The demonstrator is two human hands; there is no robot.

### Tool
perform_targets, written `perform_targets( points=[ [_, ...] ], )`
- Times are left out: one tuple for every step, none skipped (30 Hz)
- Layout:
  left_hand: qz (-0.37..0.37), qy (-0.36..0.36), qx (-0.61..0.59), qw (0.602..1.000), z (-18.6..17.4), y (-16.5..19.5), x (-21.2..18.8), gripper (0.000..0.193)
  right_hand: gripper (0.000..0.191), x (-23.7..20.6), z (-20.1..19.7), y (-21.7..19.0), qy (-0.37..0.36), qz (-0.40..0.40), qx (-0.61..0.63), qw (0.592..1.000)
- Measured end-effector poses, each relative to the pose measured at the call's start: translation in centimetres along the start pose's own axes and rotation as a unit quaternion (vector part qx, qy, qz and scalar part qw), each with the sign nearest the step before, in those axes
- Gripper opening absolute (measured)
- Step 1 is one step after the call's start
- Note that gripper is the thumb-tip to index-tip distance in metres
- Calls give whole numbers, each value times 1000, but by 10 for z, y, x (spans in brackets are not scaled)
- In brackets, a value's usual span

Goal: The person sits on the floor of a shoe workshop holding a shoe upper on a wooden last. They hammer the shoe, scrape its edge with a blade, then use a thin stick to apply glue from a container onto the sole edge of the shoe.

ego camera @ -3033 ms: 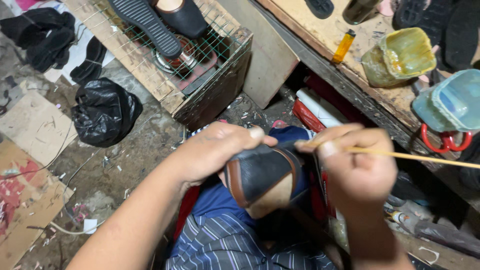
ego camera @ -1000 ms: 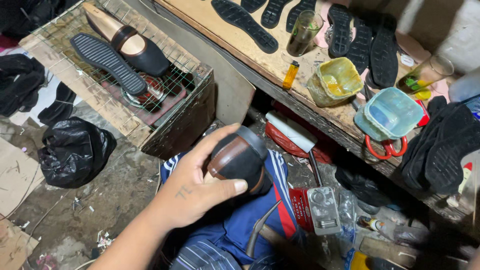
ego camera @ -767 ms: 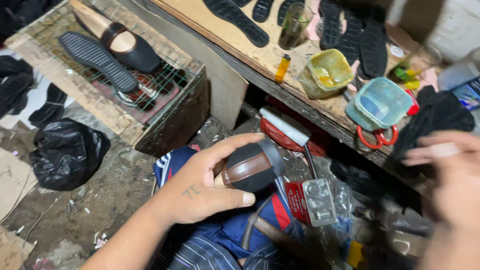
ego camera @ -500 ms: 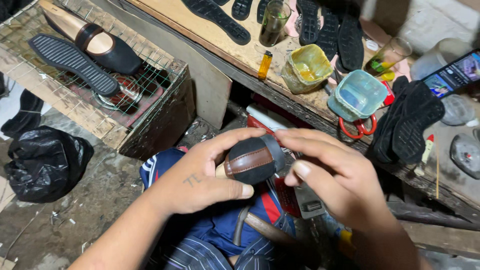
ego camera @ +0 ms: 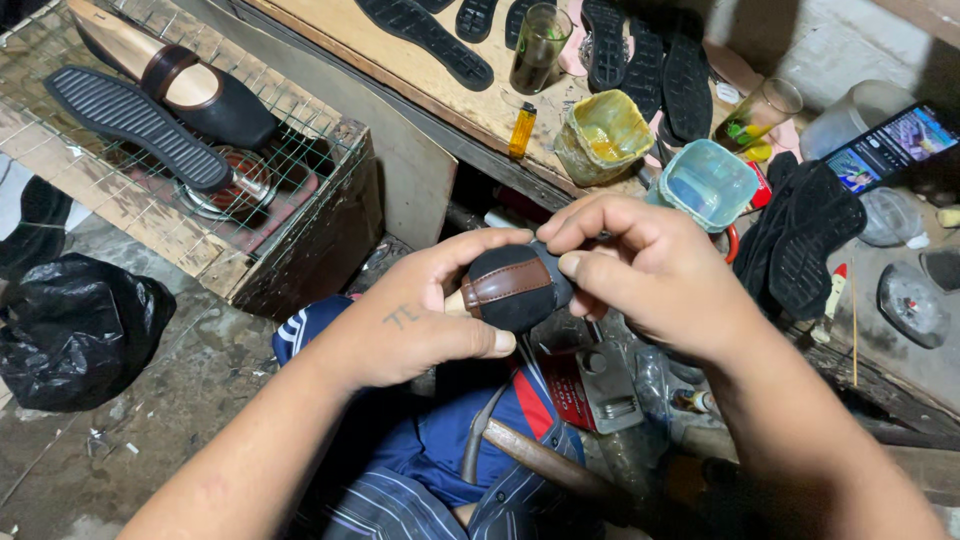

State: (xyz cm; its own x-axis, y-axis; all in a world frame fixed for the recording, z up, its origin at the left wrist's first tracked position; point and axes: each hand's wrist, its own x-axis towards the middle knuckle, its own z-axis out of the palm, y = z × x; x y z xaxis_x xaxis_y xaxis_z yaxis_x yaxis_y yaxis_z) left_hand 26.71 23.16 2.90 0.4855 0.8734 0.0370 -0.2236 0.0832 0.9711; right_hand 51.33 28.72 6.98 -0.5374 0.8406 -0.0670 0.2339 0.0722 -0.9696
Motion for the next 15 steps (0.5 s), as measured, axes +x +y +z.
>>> perform_targets(
  points=[
    [0,0,10,1000,1,0,0,79,19,1,-1,-2,-7,15,-6,1000],
    [0,0,20,1000,1,1,1,78,20,3,-3,-5,-14,30,-12,999],
    [1,-2,15,1000,1,2,2,77,22,4,-4,-8,-21,44,-18,999],
    [1,-3,11,1000,2,2,2,77,22,5,-6,-10,-28,48,-20,998],
    [1,-5,6,1000,3,3,3,76,21,6,-7,-13,-36,52,-23,998],
    [4,-5,13,1000,3,4,3,76,21,7,-7,-15,-44,56,-26,997],
    [7,-5,20,1000,3,5,3,75,20,8,-8,-16,-49,58,-28,997],
    [9,-5,27,1000,3,6,4,75,18,9,-8,-17,-54,60,-31,996],
    [3,-2,26,1000,3,6,4,76,17,10,-9,-18,-59,62,-34,996],
    [-3,1,24,1000,4,7,5,76,17,11,-9,-18,-60,63,-29,996],
    [-9,4,23,1000,4,7,5,76,17,11,-9,-18,-63,64,-24,996],
    [-10,3,22,1000,3,7,5,76,17,11,-9,-18,-65,66,-19,996],
    [-11,2,23,1000,3,7,5,76,17,12,-10,-17,-66,64,-18,996],
    [-12,2,23,1000,3,8,5,76,17,12,-10,-17,-67,62,-16,996],
    [-11,0,15,1000,2,8,5,76,17,12,-10,-16,-67,60,-14,996]
  ],
)
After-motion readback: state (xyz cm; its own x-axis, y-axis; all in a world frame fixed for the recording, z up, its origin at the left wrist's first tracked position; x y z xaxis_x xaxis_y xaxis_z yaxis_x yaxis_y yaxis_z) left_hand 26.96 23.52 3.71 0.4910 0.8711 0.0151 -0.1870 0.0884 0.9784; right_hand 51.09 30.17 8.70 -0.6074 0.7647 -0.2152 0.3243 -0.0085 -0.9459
